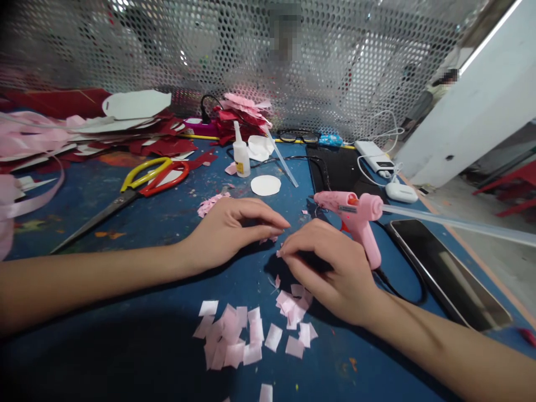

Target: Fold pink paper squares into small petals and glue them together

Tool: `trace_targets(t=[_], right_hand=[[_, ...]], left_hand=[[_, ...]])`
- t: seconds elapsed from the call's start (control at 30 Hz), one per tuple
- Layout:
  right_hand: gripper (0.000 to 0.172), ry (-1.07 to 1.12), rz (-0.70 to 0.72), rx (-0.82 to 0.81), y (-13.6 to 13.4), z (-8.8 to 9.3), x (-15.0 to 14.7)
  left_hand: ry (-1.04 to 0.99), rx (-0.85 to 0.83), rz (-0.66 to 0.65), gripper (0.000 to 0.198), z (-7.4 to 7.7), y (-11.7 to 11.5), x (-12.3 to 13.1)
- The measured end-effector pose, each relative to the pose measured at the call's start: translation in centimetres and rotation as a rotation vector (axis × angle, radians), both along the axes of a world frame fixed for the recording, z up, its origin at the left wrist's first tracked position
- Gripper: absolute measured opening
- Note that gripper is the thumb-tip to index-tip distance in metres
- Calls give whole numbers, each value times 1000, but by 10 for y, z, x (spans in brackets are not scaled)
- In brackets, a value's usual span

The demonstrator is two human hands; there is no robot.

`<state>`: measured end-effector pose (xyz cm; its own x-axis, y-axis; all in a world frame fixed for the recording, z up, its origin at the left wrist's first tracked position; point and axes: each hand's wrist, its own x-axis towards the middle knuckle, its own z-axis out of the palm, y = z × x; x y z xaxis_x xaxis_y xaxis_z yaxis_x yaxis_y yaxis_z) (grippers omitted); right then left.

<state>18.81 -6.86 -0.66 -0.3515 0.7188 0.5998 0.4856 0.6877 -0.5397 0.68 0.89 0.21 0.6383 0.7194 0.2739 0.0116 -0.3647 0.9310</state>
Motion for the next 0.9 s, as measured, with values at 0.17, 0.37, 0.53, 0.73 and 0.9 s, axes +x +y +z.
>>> trace_targets(t=[0.17,0.37,0.53,0.73,0.9], right_hand=[[16,0,-61,-16,0,-5,2],[18,-37,-83,-3,-1,-6,3],[17,-41,-69,-3,0,-7,3],[13,-54,-105,-32,-1,-9,2],[8,-30,-161,-45,-2,-9,3]], left_hand=[[34,139,-23,18,1,-1,-2],[93,214,-19,20,0,-1,-3],[87,40,-58,23,-4,1,-4],[98,-85,-125,28,0,1,-4],[119,30,-154,20,6,-1,-4]])
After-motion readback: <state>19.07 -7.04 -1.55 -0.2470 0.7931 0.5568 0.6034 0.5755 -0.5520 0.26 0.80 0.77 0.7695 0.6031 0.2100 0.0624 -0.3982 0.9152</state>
